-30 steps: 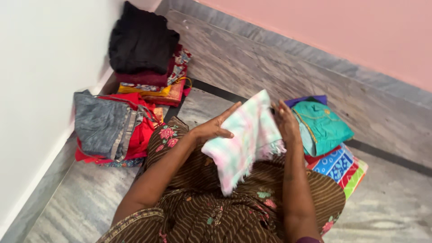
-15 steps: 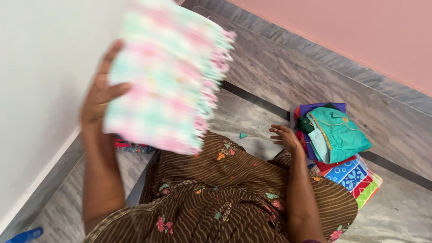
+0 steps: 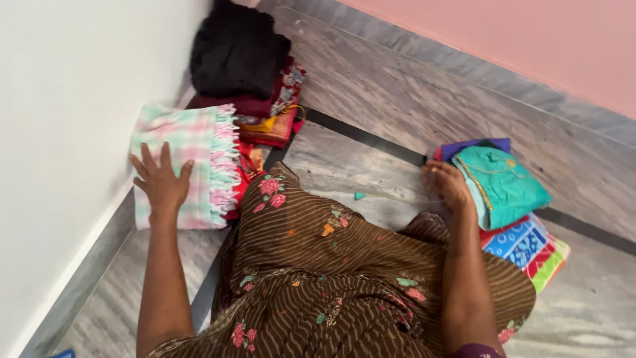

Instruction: The person sits on the floor and folds various garments one by one, including shirts, pants, and patterned fabrics. They smooth each item, fold it neatly, and place it into a growing stack beside them.

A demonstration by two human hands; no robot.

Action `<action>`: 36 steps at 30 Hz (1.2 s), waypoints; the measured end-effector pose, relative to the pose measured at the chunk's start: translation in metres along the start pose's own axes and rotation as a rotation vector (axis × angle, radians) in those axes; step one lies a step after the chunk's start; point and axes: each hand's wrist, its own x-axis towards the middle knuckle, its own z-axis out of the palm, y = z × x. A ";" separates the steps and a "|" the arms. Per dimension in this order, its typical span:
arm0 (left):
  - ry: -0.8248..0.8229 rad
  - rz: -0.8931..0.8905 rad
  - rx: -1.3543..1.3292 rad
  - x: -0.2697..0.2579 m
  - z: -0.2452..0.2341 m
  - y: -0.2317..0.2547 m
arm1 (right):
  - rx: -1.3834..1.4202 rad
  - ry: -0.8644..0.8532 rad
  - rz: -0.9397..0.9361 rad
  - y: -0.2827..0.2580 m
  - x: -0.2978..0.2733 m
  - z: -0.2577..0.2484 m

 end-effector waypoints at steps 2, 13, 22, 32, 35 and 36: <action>-0.102 0.063 0.037 0.005 0.024 0.017 | -0.012 0.100 -0.054 -0.007 0.002 -0.021; -0.067 0.408 -0.243 0.038 0.066 0.169 | -1.008 0.610 -0.262 -0.013 -0.018 -0.143; -0.780 0.382 0.088 0.005 0.228 0.319 | -1.169 0.424 0.230 -0.017 -0.024 -0.071; -0.922 0.431 0.143 0.008 0.247 0.273 | -1.358 0.410 0.128 0.003 -0.020 -0.073; -0.945 0.500 0.118 0.003 0.247 0.282 | -1.236 0.500 -0.048 0.008 -0.021 -0.097; -0.946 0.540 0.107 0.001 0.246 0.283 | -1.172 0.550 -0.203 0.008 -0.025 -0.107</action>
